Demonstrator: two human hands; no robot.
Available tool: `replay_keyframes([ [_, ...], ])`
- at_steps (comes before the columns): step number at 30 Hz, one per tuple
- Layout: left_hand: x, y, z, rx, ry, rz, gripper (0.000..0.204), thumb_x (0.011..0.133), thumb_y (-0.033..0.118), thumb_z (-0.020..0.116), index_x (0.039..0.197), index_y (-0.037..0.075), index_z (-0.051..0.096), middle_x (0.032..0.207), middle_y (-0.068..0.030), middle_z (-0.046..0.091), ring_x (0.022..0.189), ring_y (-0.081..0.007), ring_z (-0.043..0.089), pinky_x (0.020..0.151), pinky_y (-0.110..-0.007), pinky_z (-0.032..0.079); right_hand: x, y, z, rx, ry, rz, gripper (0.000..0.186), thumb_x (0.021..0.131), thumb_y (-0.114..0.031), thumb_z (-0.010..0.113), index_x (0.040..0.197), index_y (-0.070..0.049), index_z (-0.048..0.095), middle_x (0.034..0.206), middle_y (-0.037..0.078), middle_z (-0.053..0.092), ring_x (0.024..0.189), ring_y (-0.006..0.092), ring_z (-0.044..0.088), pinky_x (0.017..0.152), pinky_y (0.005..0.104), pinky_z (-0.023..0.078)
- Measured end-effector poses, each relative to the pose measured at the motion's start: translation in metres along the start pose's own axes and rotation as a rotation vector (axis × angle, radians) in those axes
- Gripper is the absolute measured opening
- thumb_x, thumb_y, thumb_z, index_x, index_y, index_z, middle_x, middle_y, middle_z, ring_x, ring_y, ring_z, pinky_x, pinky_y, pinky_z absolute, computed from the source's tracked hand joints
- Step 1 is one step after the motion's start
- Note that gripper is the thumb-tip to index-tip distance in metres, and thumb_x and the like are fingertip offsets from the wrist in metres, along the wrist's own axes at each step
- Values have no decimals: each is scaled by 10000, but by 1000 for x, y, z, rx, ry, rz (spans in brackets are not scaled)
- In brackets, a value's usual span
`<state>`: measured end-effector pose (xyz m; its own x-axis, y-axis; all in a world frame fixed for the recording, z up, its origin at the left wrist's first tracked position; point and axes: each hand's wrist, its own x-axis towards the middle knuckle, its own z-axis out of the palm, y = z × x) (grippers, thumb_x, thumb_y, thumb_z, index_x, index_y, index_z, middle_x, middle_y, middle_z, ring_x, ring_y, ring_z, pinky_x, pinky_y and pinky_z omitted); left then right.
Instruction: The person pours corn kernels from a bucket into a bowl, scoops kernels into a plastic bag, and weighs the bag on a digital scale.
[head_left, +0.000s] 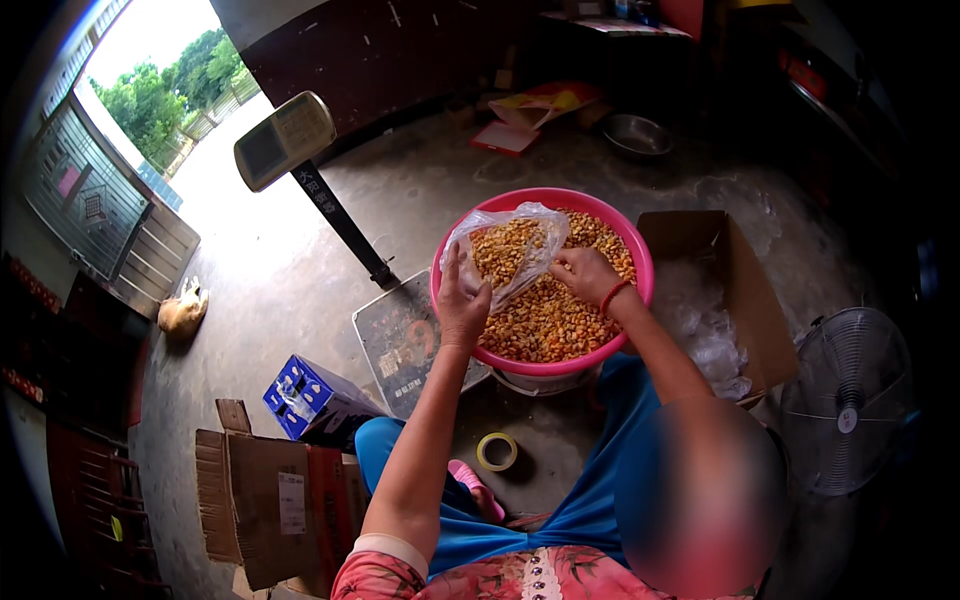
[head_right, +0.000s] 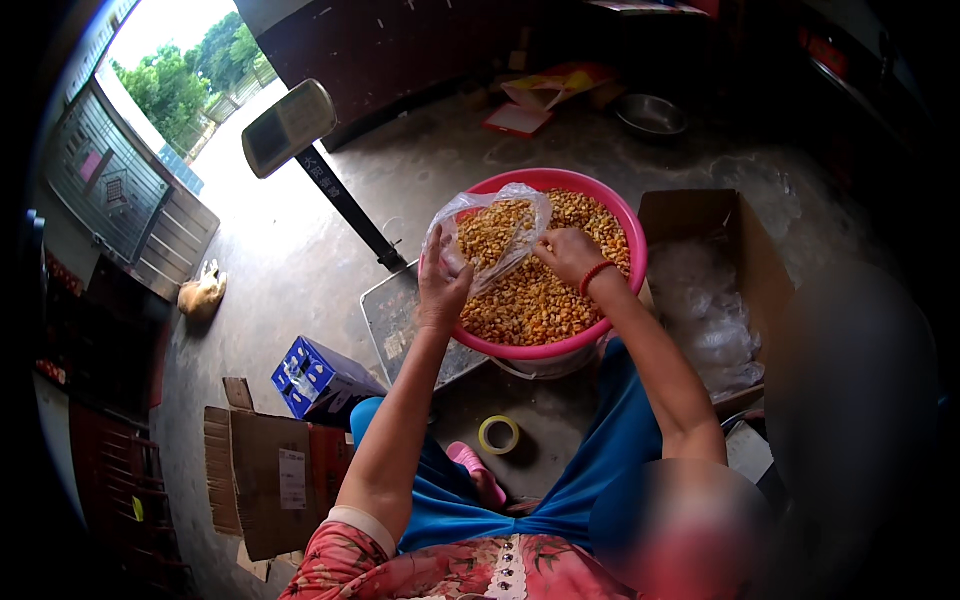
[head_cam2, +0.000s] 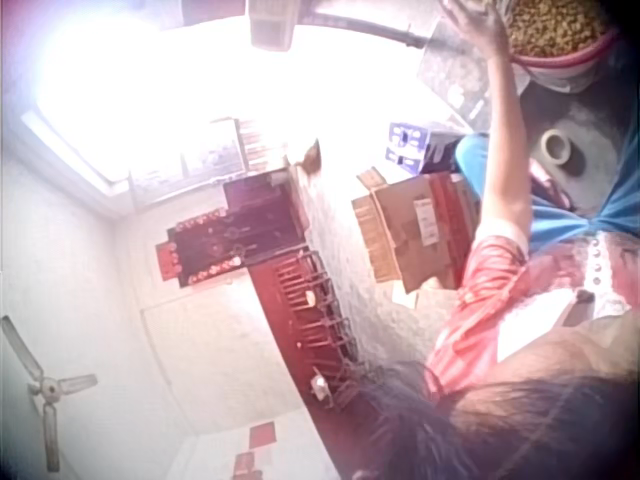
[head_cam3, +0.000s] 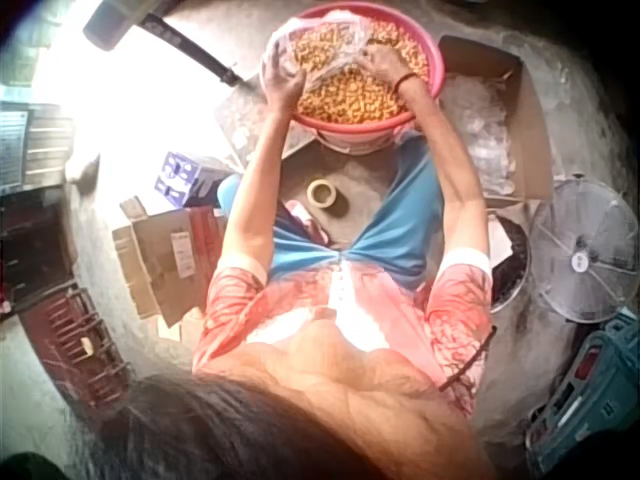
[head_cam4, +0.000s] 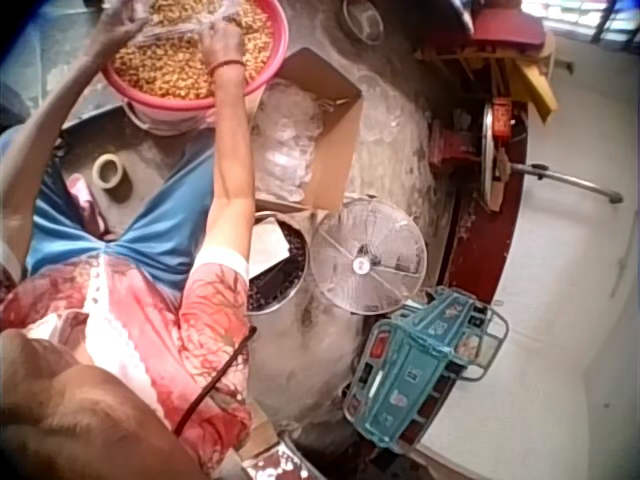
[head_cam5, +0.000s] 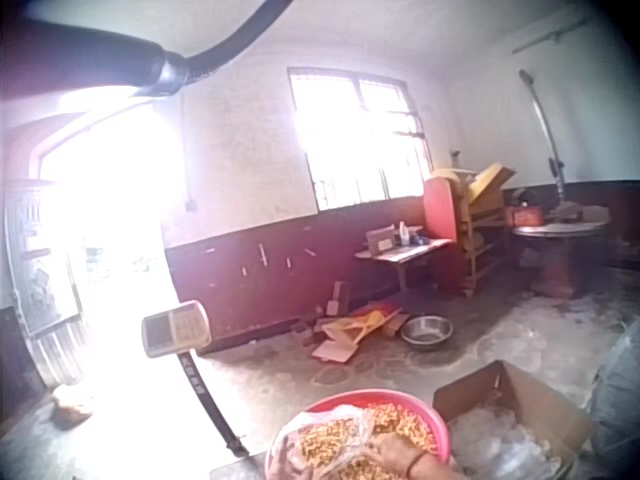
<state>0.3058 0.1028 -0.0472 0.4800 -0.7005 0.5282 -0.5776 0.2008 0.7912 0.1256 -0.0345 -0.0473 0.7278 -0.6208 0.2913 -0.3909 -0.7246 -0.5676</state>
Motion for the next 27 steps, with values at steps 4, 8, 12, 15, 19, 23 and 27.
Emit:
replay_keyframes([
  [4, -1, 9, -1, -22, -3, 10, 721, 651, 13, 600, 1315, 40, 320, 1194, -174, 479, 1112, -264, 466, 934, -327, 369, 17, -22, -3, 343, -92, 147, 264, 822, -252, 531, 803, -6, 625, 701, 120, 605, 641, 216, 579, 605, 330, 455],
  [8, -2, 3, -1, -63, -1, 22, 724, 656, -3, 578, 1325, 47, 305, 1193, -165, 478, 1064, -238, 488, 880, -297, 403, 51, -42, 10, 572, -262, 309, 236, 848, -268, 514, 817, -53, 607, 586, -1, 509, 471, 88, 477, 406, 230, 361],
  [12, -1, 9, 0, -129, -48, -78, 739, 663, -17, 567, 1341, 64, 281, 1201, -154, 474, 916, -170, 533, 721, -227, 450, 90, -49, 28, 747, -163, 476, 195, 846, -252, 514, 811, -80, 599, 574, -8, 487, 414, 79, 429, 352, 226, 316],
  [15, 0, 1, 2, -89, -47, -42, 764, 669, -54, 560, 1355, 85, 253, 1220, -148, 466, 640, -85, 517, 557, -199, 432, 123, -33, 48, 657, -56, 414, 246, 822, -237, 524, 939, -30, 589, 760, 57, 594, 630, 147, 557, 569, 271, 442],
  [19, -1, -3, -1, -102, -37, -40, 773, 666, -67, 555, 1358, 86, 244, 1218, -148, 472, 540, -69, 499, 522, -204, 432, 134, -25, 58, 555, -79, 329, 357, 802, -234, 532, 1087, -20, 555, 1051, 116, 593, 987, 206, 546, 884, 294, 395],
  [23, -2, 3, 2, -77, -48, -95, 711, 685, -77, 515, 1341, 80, 290, 1206, -152, 480, 684, -134, 568, 641, -244, 464, 129, 14, 64, 602, -73, 288, 338, 819, -198, 521, 1103, -17, 550, 1025, 71, 590, 927, 165, 545, 813, 270, 423],
  [27, 1, -12, 5, 32, 112, 110, 625, 718, -108, 426, 1312, 72, 348, 1189, -161, 493, 990, -231, 534, 847, -302, 416, 98, 25, 58, 469, -24, 291, 278, 813, -115, 518, 1073, -40, 579, 974, 31, 596, 871, 113, 537, 745, 239, 441],
])
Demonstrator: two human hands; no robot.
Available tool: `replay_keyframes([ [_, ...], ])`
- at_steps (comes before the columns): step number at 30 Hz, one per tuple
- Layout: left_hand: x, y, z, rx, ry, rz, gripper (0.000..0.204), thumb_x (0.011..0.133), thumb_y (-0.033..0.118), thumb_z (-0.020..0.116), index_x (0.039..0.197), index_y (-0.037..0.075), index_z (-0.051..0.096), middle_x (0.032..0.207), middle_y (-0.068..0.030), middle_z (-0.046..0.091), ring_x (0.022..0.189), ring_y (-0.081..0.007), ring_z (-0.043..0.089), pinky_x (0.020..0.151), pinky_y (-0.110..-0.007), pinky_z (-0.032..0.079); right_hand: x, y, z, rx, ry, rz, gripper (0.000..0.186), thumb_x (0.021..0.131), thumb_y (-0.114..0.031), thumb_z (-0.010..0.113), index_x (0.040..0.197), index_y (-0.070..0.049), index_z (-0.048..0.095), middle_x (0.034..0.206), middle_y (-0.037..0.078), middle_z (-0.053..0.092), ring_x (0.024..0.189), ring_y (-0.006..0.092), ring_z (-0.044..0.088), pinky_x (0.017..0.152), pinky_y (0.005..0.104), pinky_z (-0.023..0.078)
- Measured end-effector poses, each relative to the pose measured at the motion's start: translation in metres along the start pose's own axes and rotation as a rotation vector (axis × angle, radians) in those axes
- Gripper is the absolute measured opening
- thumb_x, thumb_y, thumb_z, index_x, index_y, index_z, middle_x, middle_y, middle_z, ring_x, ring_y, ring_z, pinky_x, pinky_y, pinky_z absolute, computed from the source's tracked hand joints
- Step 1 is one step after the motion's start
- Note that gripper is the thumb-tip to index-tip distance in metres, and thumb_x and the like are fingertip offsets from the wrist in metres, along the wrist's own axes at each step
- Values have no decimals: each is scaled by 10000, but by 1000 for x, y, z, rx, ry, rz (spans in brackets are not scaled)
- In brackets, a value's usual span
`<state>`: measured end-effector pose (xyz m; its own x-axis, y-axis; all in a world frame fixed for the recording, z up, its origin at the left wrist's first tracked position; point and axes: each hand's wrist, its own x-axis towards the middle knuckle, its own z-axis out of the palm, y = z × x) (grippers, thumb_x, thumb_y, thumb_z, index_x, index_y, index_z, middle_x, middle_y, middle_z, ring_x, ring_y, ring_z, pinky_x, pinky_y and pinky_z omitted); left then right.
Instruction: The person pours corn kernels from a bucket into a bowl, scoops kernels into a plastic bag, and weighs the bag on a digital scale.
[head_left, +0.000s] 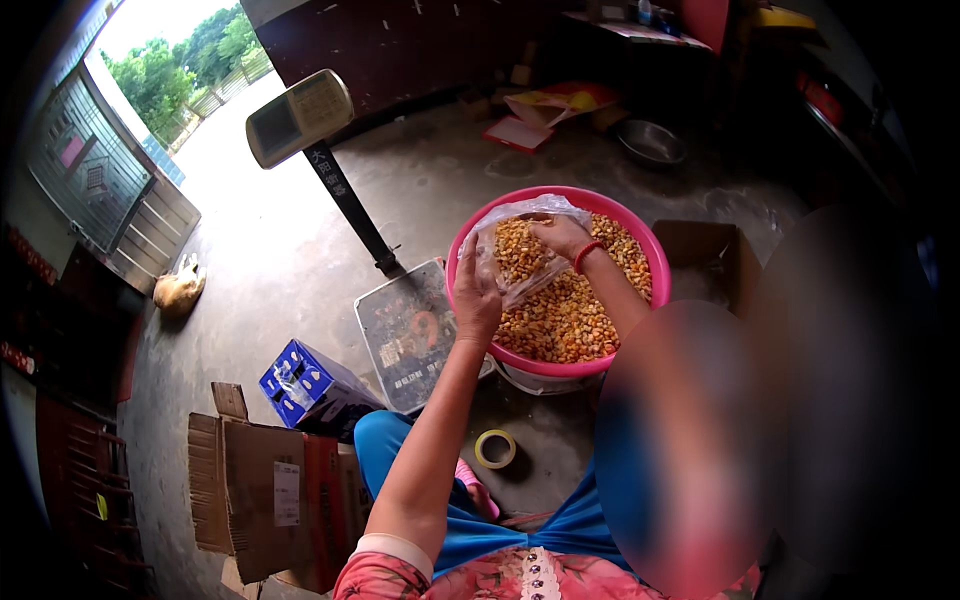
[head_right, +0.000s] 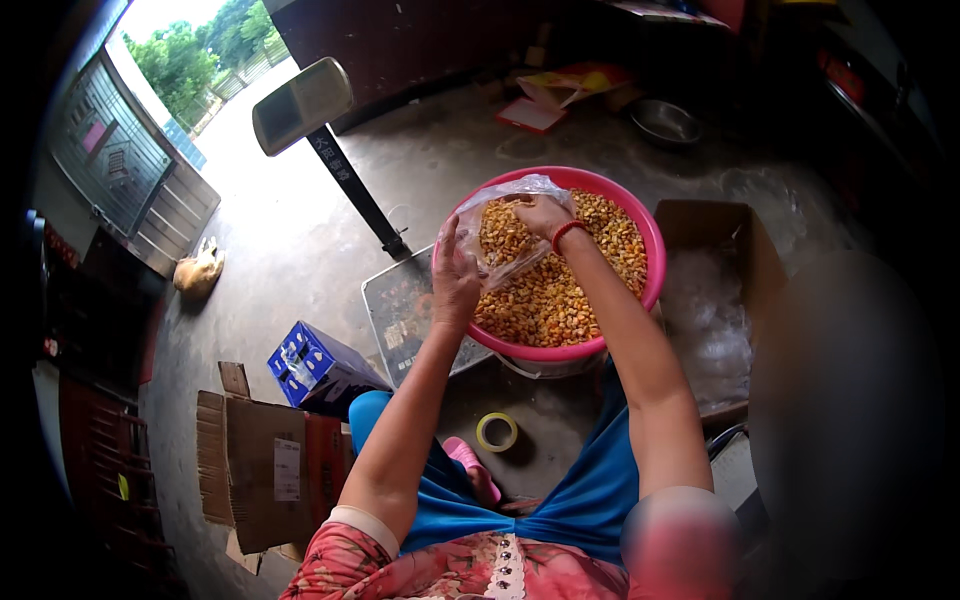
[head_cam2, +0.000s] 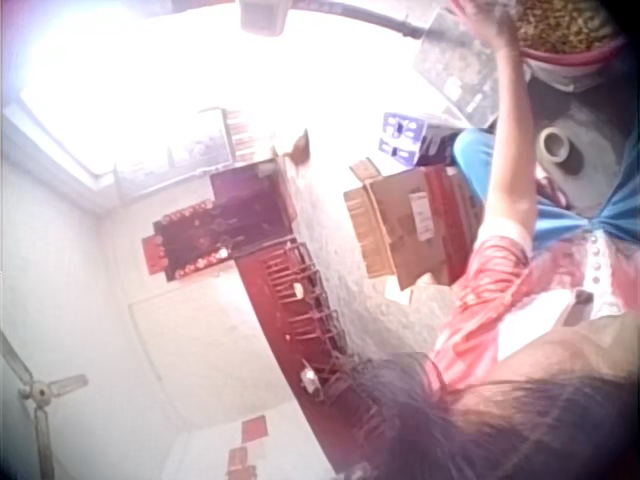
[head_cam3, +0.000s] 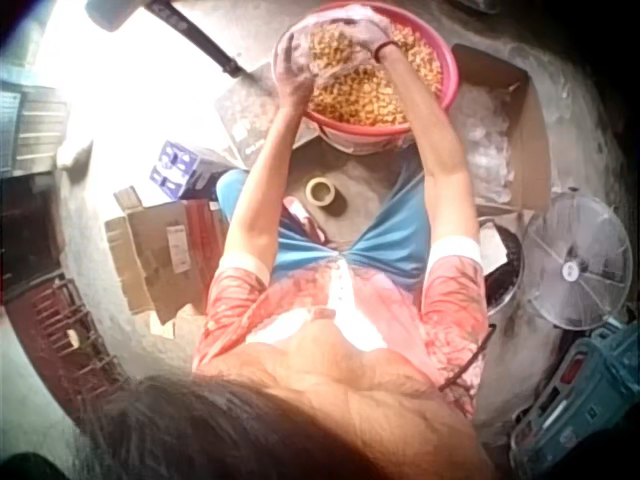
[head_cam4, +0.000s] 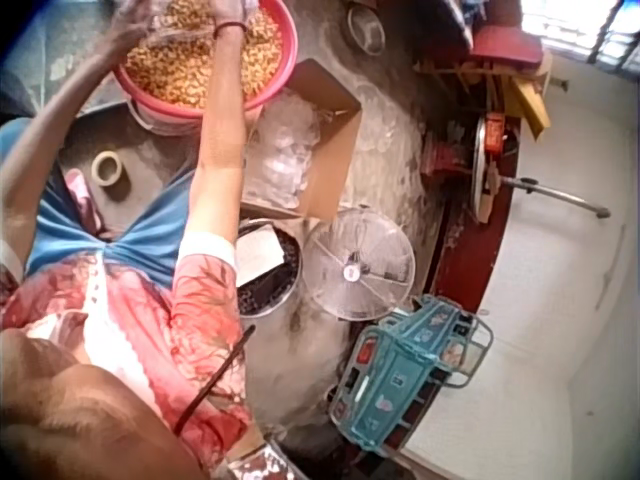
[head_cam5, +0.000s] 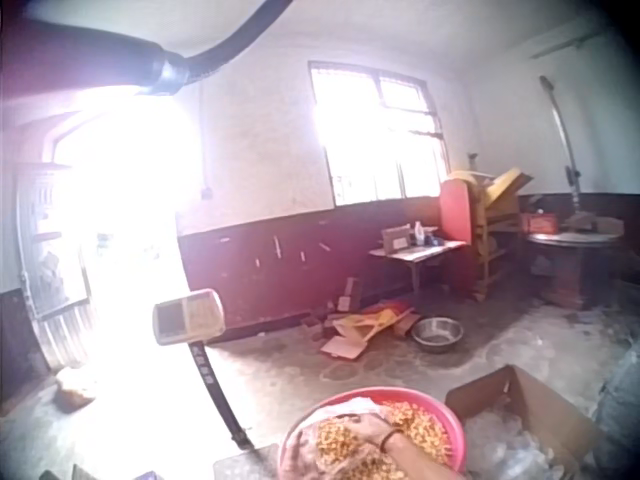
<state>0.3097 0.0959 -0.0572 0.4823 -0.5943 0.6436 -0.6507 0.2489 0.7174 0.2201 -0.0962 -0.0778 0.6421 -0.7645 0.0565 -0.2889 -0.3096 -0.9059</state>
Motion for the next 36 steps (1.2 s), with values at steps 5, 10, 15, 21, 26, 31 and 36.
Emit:
replay_keyframes([
  [5, -1, -6, -2, -67, 7, -51, 598, 749, -132, 349, 1310, 75, 350, 1186, -168, 500, 1077, -250, 500, 883, -309, 404, -62, -14, -4, 80, -82, -337, 260, 801, -45, 495, 1035, -45, 608, 921, 27, 601, 823, 90, 547, 726, 234, 453],
  [10, -6, -2, -3, -232, -50, -300, 461, 821, -88, 359, 1232, 92, 467, 1110, -103, 555, 694, -108, 538, 608, -228, 450, -110, -43, -10, 303, -163, -102, 306, 810, -67, 510, 1110, -43, 563, 931, 69, 605, 765, 112, 580, 623, 219, 489],
  [15, -7, -19, -4, -282, -153, -324, 401, 829, -73, 348, 1123, 76, 575, 859, -42, 595, 522, -44, 465, 484, -194, 408, -96, -30, -33, 140, 45, 103, 406, 836, -67, 476, 1226, 22, 404, 1071, 105, 544, 724, 144, 597, 485, 245, 517],
  [21, 39, 7, -4, -475, -24, -482, 366, 850, -20, 349, 1165, 26, 530, 798, -55, 595, 541, -69, 511, 483, -210, 427, -89, -58, -58, 189, 22, 42, 517, 812, -37, 452, 1292, 32, 274, 1232, 159, 448, 699, 180, 615, 505, 275, 530],
  [26, 112, 41, -12, -401, -23, -415, 347, 816, 36, 486, 1161, 34, 521, 957, -63, 595, 571, -80, 522, 524, -217, 439, -59, -74, -73, 154, 47, 28, 471, 809, -63, 494, 1247, 29, 348, 1164, 140, 481, 822, 167, 587, 553, 279, 525],
  [31, 129, 66, -29, -289, 4, -277, 436, 700, 12, 575, 1133, 8, 522, 821, -71, 597, 532, -80, 512, 484, -220, 427, -75, -107, -76, 384, 64, -139, 360, 816, -113, 541, 1132, 34, 452, 987, 117, 572, 725, 155, 602, 558, 261, 519],
  [36, 67, 43, -31, -147, -121, -182, 539, 701, -6, 565, 1227, 24, 451, 1135, -81, 524, 725, -88, 535, 614, -208, 449, -104, -87, -89, 466, -160, -26, 228, 863, -234, 524, 950, -31, 583, 825, 37, 617, 694, 99, 597, 573, 227, 494],
])
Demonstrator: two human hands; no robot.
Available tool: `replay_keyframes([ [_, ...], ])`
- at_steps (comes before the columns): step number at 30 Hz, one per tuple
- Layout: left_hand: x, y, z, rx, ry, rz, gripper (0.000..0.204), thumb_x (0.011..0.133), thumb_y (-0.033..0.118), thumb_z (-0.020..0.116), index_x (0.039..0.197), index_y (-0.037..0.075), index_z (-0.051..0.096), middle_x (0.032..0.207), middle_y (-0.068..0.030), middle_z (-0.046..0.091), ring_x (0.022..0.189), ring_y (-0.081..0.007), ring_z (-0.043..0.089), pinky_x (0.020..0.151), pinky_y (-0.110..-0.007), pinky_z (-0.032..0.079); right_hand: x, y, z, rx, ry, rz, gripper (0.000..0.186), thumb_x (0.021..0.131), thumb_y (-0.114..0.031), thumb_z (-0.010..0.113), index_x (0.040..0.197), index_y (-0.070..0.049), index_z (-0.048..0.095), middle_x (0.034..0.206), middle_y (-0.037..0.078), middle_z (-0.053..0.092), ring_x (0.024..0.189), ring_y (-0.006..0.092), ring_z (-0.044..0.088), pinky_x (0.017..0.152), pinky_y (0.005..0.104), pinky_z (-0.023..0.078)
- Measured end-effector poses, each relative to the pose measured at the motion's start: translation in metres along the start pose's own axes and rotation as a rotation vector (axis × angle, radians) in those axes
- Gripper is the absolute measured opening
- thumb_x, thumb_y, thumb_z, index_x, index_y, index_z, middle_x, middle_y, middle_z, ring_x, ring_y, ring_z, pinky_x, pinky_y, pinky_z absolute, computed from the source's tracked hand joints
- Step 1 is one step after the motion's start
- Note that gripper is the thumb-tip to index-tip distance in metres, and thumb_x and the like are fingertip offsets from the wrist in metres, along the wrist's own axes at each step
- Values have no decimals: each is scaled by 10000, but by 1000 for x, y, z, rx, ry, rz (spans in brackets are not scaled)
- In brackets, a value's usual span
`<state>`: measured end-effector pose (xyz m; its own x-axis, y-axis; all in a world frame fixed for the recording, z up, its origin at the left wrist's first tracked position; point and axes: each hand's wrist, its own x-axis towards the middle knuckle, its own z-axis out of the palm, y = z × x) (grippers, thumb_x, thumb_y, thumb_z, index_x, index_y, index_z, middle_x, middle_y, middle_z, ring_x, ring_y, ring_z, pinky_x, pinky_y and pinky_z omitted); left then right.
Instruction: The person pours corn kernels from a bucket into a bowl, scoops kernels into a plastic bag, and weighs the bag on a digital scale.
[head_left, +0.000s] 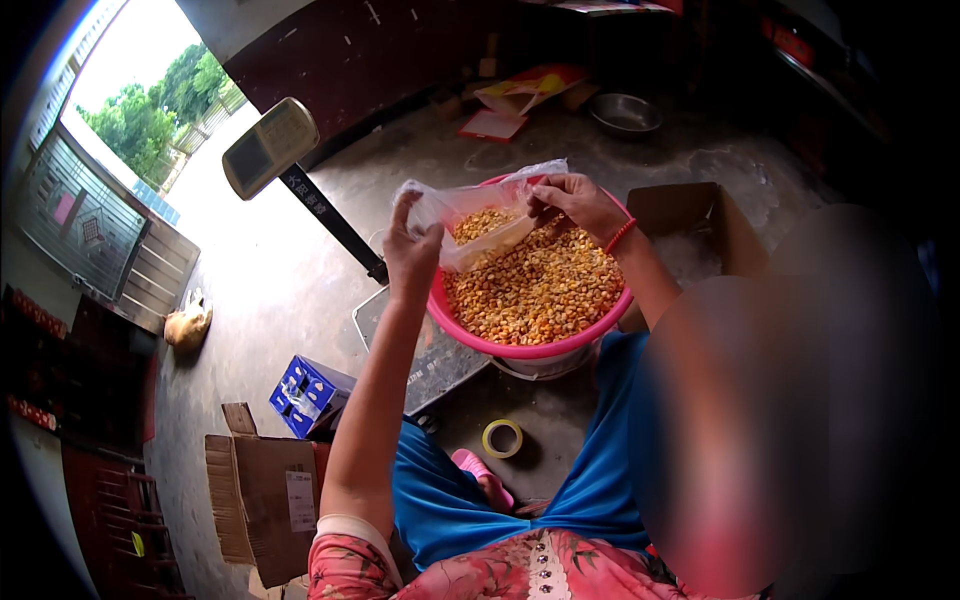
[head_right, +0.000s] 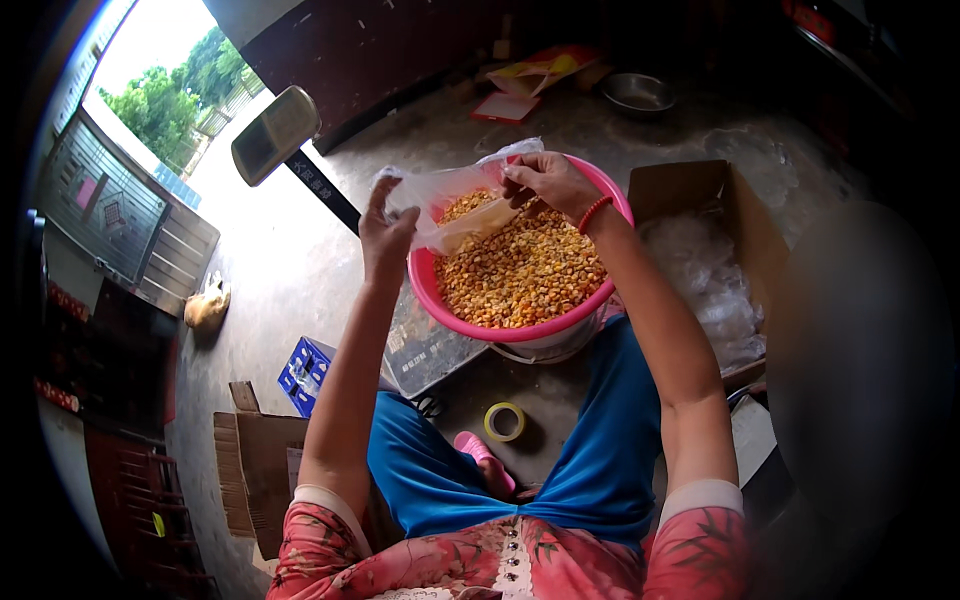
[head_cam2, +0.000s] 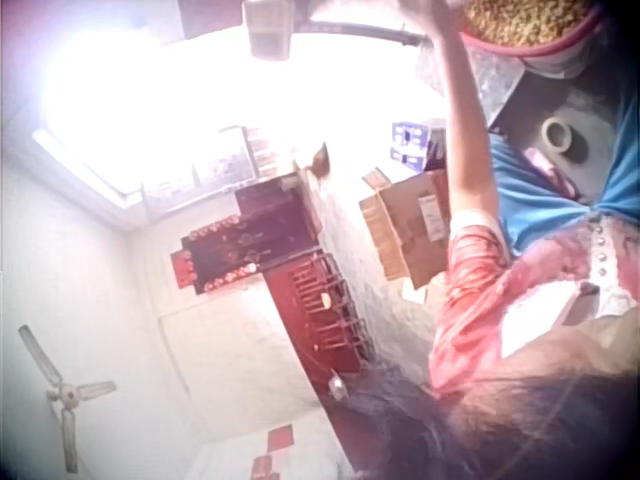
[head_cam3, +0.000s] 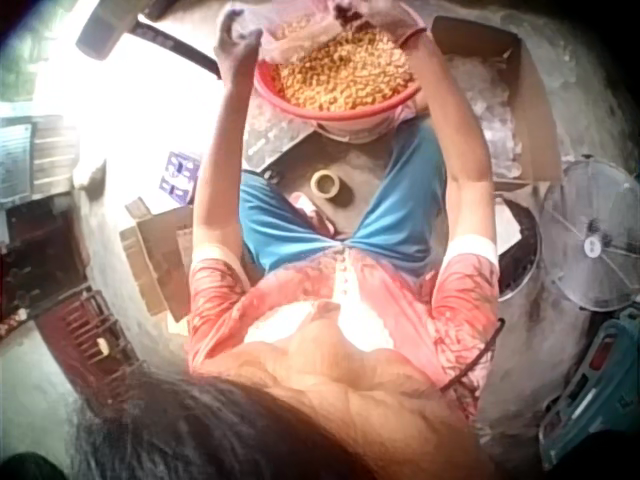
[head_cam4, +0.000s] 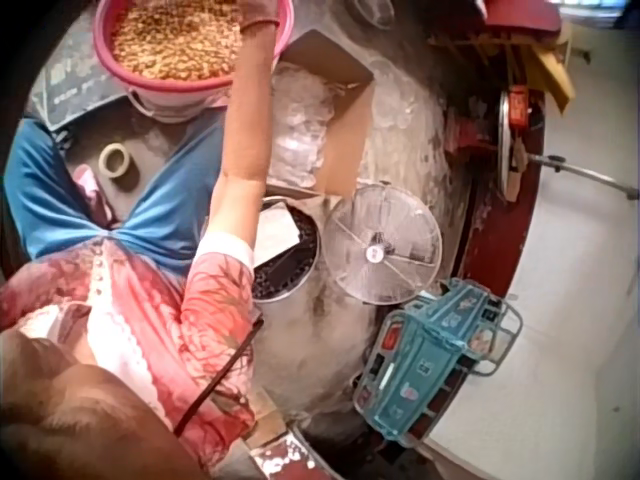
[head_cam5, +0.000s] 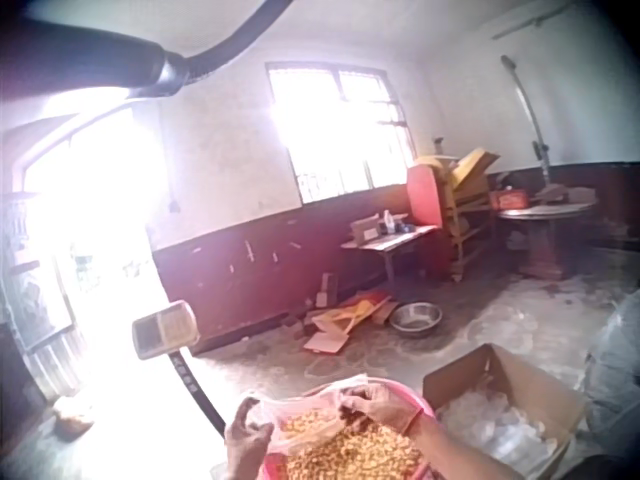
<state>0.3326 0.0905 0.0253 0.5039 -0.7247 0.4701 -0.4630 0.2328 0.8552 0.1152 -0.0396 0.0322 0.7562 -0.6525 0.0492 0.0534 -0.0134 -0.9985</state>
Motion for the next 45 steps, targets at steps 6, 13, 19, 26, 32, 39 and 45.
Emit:
replay_keyframes([
  [6, -88, -16, 19, -22, -36, 63, 605, 719, -19, 549, 1296, 54, 383, 1205, -112, 479, 909, -133, 538, 706, -224, 469, -23, 56, 1, -337, -199, -6, 187, 811, -198, 569, 827, -32, 653, 756, 29, 643, 713, 100, 599, 626, 243, 465],
  [13, -99, -12, 20, -235, -66, -174, 590, 741, -40, 501, 1305, 71, 365, 1179, -95, 486, 866, -136, 547, 692, -223, 462, -27, 96, 8, -787, 293, -437, 140, 691, -81, 591, 821, -40, 624, 753, 113, 594, 753, 262, 588, 706, 341, 469],
  [19, -99, -30, 16, 67, -68, -141, 573, 735, -35, 508, 1286, 68, 387, 1110, -97, 540, 796, -110, 554, 692, -230, 457, -29, 103, 10, -1088, 508, -397, 343, 714, -165, 577, 1043, -75, 540, 1014, 131, 518, 972, 292, 495, 849, 403, 395],
  [26, -105, -29, 26, 140, -63, 26, 620, 697, -62, 528, 1288, 53, 380, 1108, -85, 541, 586, -56, 468, 565, -211, 429, -28, 104, 18, -1229, 122, -35, 385, 786, -350, 525, 1114, -149, 521, 1118, 144, 476, 1084, 310, 434, 916, 432, 329],
  [32, -109, -25, 28, 264, -89, 66, 632, 698, -54, 540, 1297, 53, 365, 1106, -107, 540, 579, -84, 488, 562, -218, 433, -30, 101, 20, -1148, 116, -112, 319, 783, -341, 530, 988, -98, 536, 967, 174, 541, 949, 343, 513, 815, 431, 409],
  [39, -111, -19, 29, 185, -40, -4, 628, 704, -45, 544, 1295, 23, 344, 1135, -117, 522, 674, -119, 526, 600, -227, 440, -22, 109, 13, -1018, 173, -213, 253, 786, -285, 525, 852, -45, 571, 797, 186, 597, 800, 347, 574, 714, 423, 453],
  [45, -97, -25, 33, 60, 31, 27, 611, 710, -21, 550, 1282, -16, 336, 1161, -159, 497, 1013, -209, 520, 835, -282, 424, 5, 103, -12, -431, 219, -26, 238, 795, -257, 536, 755, -31, 598, 670, 90, 589, 595, 187, 563, 571, 316, 444],
])
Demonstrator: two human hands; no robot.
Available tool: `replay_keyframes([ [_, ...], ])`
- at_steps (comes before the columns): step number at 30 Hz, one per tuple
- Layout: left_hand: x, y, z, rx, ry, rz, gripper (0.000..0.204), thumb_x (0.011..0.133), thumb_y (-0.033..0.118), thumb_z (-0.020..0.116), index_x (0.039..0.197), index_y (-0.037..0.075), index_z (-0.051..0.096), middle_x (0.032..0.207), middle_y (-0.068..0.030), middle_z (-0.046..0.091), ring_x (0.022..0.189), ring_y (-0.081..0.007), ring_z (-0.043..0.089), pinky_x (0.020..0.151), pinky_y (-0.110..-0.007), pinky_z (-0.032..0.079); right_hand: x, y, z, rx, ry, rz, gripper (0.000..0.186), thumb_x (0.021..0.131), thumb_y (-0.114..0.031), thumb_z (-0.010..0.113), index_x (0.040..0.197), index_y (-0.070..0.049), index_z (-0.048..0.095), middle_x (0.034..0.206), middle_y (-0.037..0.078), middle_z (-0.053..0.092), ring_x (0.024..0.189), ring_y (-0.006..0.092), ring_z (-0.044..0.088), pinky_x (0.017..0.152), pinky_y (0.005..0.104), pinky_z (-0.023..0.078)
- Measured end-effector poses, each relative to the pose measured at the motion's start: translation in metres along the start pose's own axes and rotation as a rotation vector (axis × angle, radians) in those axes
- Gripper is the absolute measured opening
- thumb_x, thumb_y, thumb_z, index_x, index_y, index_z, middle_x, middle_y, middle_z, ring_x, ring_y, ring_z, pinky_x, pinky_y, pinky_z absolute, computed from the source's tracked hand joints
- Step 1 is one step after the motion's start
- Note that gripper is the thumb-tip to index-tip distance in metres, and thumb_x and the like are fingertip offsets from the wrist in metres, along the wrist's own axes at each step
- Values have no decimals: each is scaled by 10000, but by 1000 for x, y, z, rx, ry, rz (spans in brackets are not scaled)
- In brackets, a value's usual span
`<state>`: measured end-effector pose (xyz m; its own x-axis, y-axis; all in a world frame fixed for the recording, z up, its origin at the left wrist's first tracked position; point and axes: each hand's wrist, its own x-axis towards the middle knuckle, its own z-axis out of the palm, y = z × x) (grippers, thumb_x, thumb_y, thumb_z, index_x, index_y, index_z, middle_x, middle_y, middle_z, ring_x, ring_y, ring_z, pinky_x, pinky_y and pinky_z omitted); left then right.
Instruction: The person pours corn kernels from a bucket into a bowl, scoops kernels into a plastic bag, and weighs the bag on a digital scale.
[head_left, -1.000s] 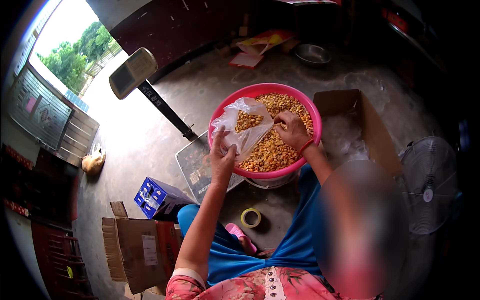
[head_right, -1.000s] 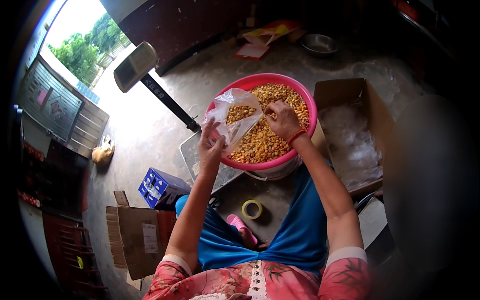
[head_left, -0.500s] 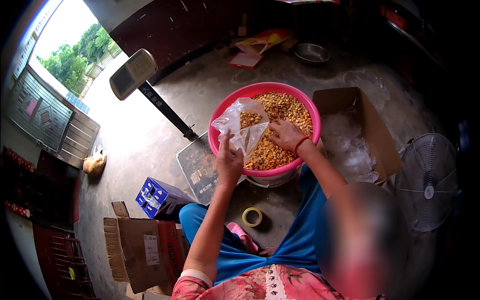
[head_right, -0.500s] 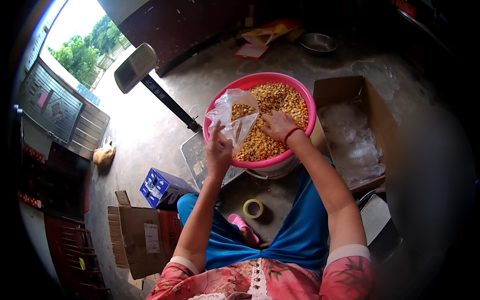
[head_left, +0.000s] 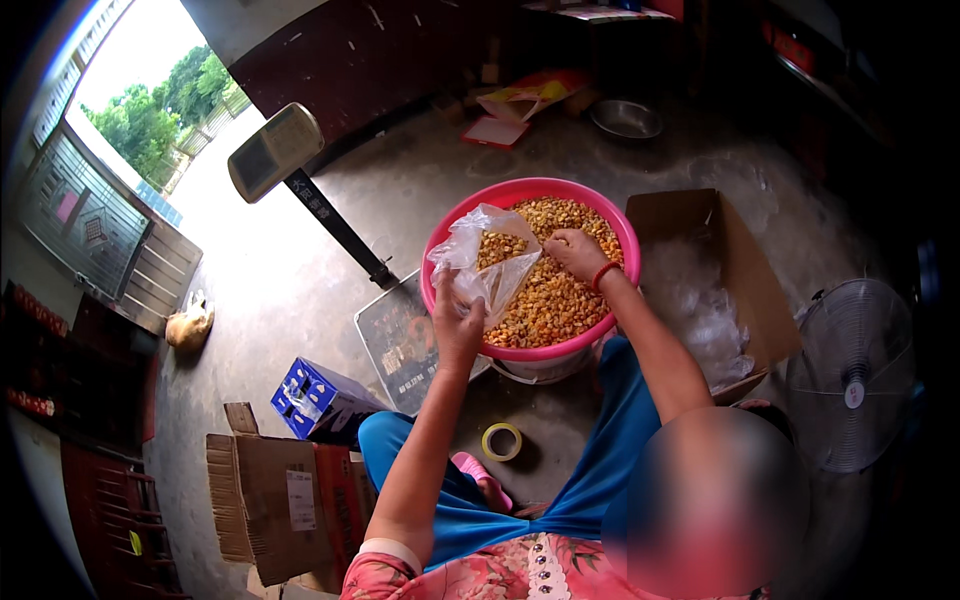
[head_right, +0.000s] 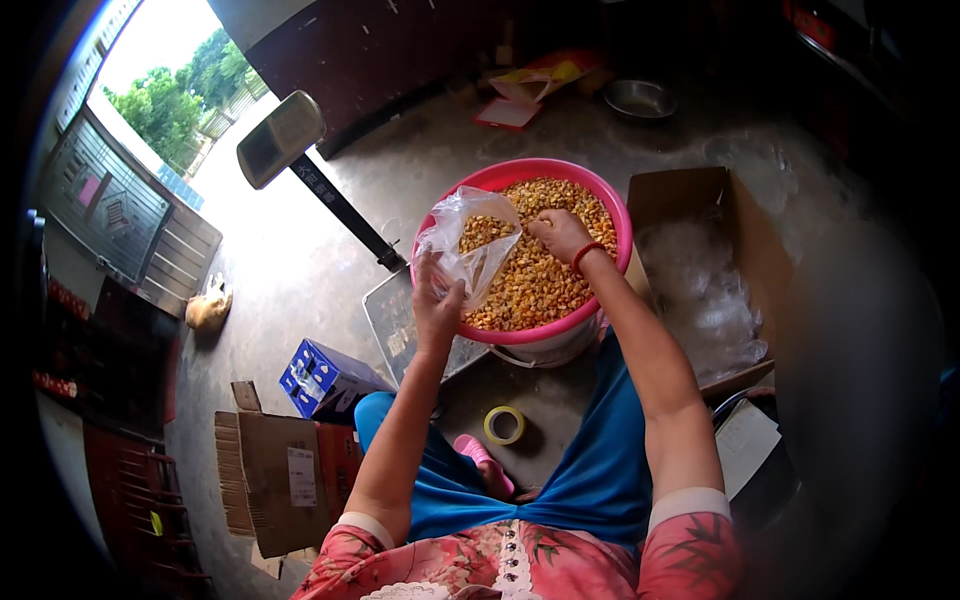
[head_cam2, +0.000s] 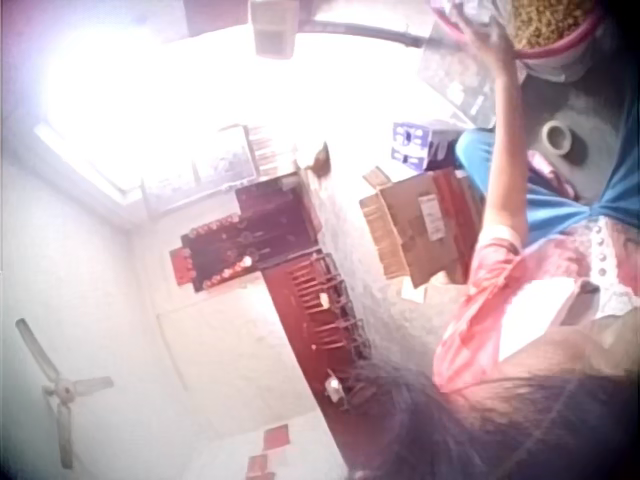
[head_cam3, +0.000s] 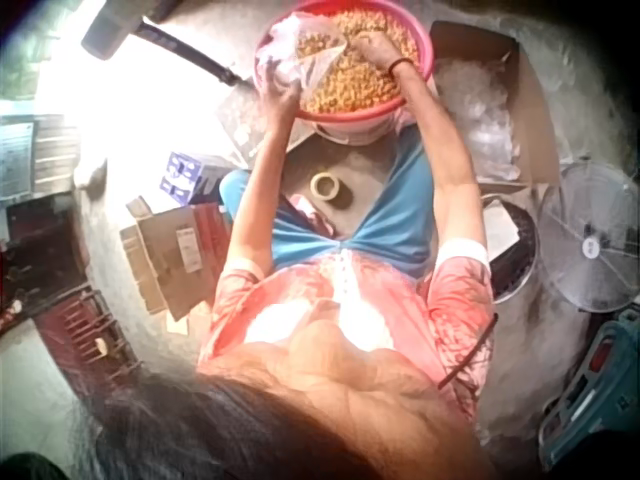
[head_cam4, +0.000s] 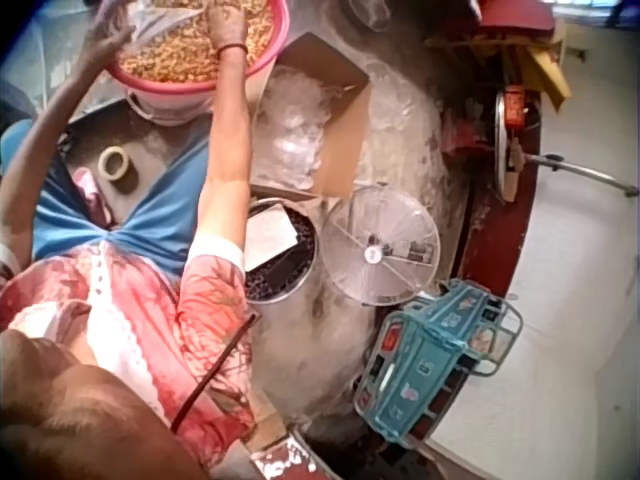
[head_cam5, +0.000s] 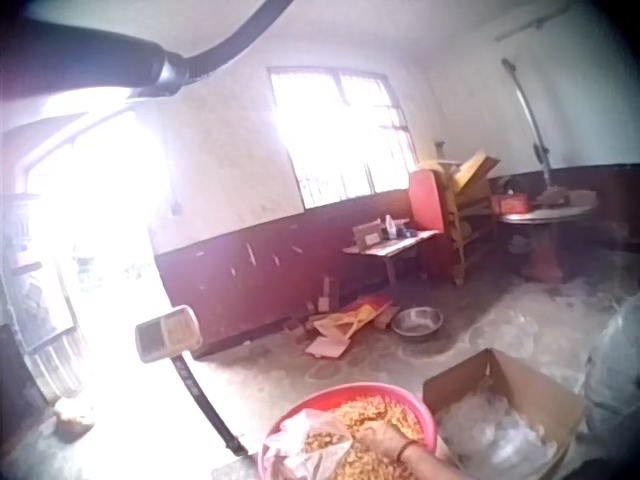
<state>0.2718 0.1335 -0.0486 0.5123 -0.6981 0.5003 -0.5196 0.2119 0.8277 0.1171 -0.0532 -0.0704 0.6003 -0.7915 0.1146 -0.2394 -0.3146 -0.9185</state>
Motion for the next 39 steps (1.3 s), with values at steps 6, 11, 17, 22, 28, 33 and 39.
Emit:
replay_keyframes([
  [6, 34, -1, -6, 2, 4, -57, 601, 716, 19, 558, 1266, -61, 327, 1191, -199, 478, 1083, -259, 497, 887, -317, 404, -19, -83, -2, 665, -155, 259, 185, 894, -265, 490, 835, -94, 527, 605, -17, 476, 434, 38, 406, 347, 179, 263],
  [11, 50, -4, 15, 129, -17, -70, 620, 704, 49, 576, 1258, -78, 327, 1190, -246, 473, 1094, -318, 491, 893, -329, 403, -26, -103, 13, 780, -258, 178, 173, 898, -250, 488, 841, -95, 539, 622, -24, 496, 453, 30, 426, 357, 158, 297],
  [17, 21, 18, 20, 178, -14, 93, 634, 720, 31, 580, 1279, -64, 295, 1175, -251, 471, 1077, -341, 495, 888, -344, 403, 0, -114, 53, 857, -270, 238, 186, 898, -249, 484, 838, -83, 544, 626, -19, 506, 456, 31, 441, 356, 155, 321],
  [22, 8, 34, 17, 33, 37, 23, 668, 705, -26, 545, 1302, -68, 251, 1256, -228, 413, 1173, -300, 419, 982, -318, 314, 37, -102, 84, 1018, 16, 188, 156, 870, -210, 504, 821, -74, 564, 642, -8, 533, 500, 56, 492, 393, 189, 386],
  [28, 34, 19, -4, 211, 156, 95, 688, 683, -20, 546, 1304, -71, 255, 1285, -251, 384, 1205, -310, 387, 1008, -330, 288, 68, -65, 90, 534, 18, 103, 172, 808, -150, 542, 930, -51, 612, 856, 35, 603, 766, 120, 580, 694, 264, 483],
  [33, 57, 20, -25, 89, 130, -17, 643, 728, -26, 438, 1338, 3, 238, 1178, -245, 488, 842, -299, 613, 703, -315, 499, 37, -109, 62, -338, -144, -110, 365, 727, -135, 561, 1088, -88, 572, 1104, 151, 568, 1050, 265, 528, 876, 322, 412],
  [39, 115, 43, -43, -268, 89, -155, 629, 732, -81, 360, 1344, 25, 261, 1178, -148, 492, 593, -119, 543, 524, -246, 467, 47, -156, 20, -693, -28, -201, 395, 709, -143, 535, 1094, -68, 571, 1089, 163, 571, 1025, 256, 543, 880, 327, 413],
])
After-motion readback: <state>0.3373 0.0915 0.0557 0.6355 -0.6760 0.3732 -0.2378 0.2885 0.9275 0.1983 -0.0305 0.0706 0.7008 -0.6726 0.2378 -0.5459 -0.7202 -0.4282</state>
